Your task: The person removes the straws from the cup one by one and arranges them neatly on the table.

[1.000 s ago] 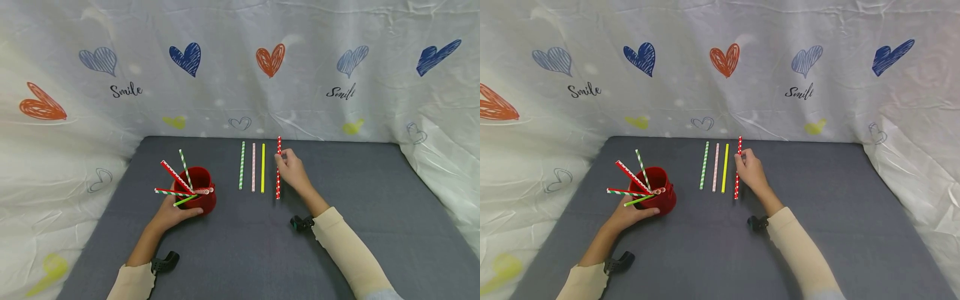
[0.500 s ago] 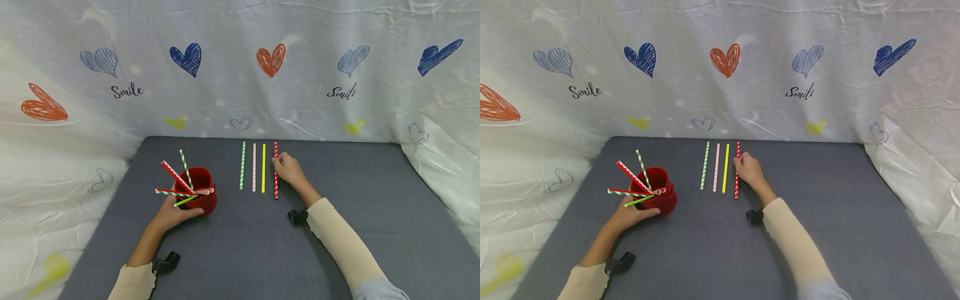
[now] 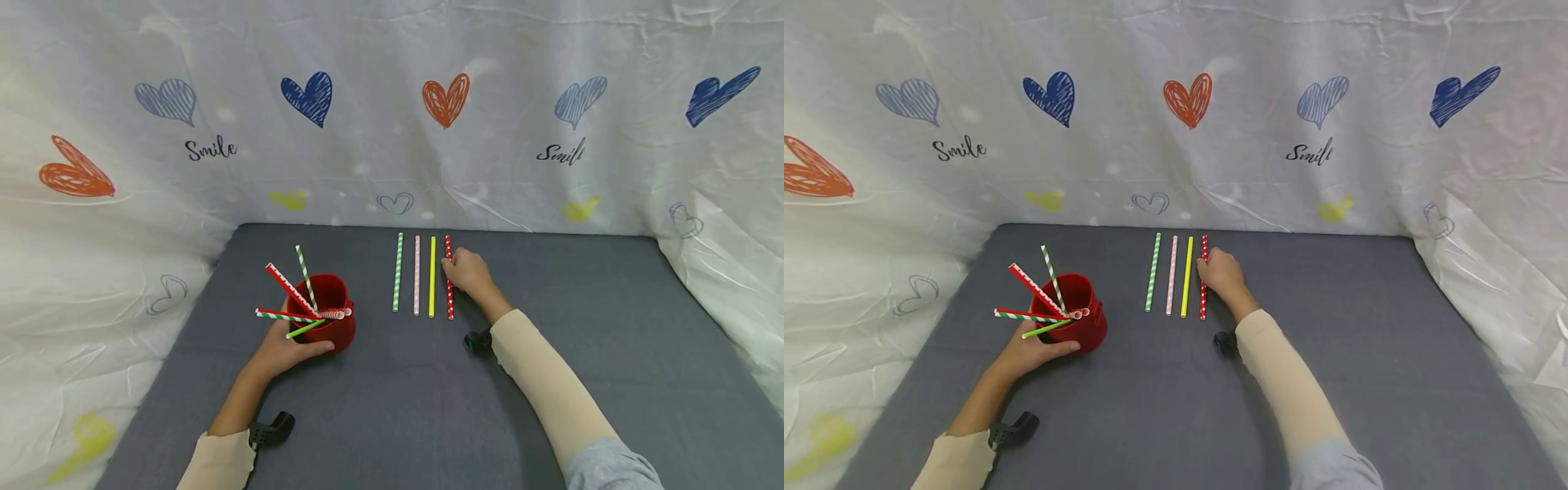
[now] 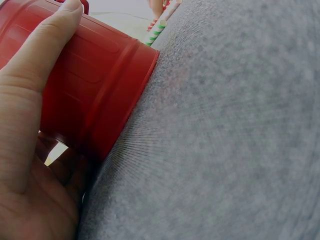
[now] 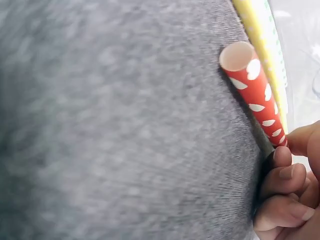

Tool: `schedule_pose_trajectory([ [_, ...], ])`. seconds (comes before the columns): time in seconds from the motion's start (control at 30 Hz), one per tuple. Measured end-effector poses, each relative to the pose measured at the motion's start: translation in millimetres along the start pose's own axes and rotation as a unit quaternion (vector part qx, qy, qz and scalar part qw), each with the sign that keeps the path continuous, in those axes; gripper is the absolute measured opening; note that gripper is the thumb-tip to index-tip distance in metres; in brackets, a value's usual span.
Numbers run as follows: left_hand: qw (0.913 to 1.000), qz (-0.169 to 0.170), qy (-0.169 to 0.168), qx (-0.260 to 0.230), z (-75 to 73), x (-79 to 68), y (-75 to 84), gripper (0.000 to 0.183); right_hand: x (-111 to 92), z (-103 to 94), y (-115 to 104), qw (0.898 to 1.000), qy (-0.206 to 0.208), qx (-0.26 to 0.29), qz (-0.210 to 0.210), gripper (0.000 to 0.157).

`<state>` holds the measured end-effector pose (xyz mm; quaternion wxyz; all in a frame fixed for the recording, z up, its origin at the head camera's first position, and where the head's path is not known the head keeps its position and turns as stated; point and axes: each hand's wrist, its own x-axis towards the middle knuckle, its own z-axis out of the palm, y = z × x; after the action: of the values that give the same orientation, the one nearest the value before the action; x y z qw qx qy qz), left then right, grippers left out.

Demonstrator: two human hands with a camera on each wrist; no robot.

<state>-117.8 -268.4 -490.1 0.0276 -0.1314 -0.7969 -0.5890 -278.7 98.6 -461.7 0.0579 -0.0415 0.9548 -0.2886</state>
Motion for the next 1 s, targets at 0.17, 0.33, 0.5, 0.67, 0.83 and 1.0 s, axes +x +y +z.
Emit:
schedule_pose_trajectory([
  [0.17, 1.0, -0.002, 0.003, -0.003, 0.8, -1.3, -1.0, 0.089, 4.1, -0.4, -3.0, 1.0, -0.01, -0.024, 0.013, 0.033],
  [0.33, 1.0, 0.006, 0.001, -0.005, 0.2, 0.1, -0.3, 0.093, 5.2, -1.1, -4.6, 0.999, -0.018, -0.036, 0.014, 0.033],
  [0.5, 0.9999, 0.014, -0.003, -0.008, 0.2, 0.6, 0.9, 0.098, 4.7, -0.5, -4.7, 0.999, -0.015, -0.034, 0.019, 0.032],
  [0.67, 1.0, 0.005, 0.001, 0.008, 0.8, -0.2, 0.5, 0.094, 4.6, 1.4, -3.9, 0.999, -0.014, -0.036, 0.018, 0.032],
  [0.83, 0.9998, 0.0, 0.005, 0.02, 1.2, -0.4, -0.9, 0.094, 5.2, 2.2, -2.9, 0.999, -0.011, -0.032, 0.015, 0.033],
  [1.0, 1.0, 0.008, 0.001, 0.003, 0.7, 1.6, 3.2, 0.099, 5.9, 2.2, -2.2, 0.999, -0.006, -0.032, 0.012, 0.033],
])
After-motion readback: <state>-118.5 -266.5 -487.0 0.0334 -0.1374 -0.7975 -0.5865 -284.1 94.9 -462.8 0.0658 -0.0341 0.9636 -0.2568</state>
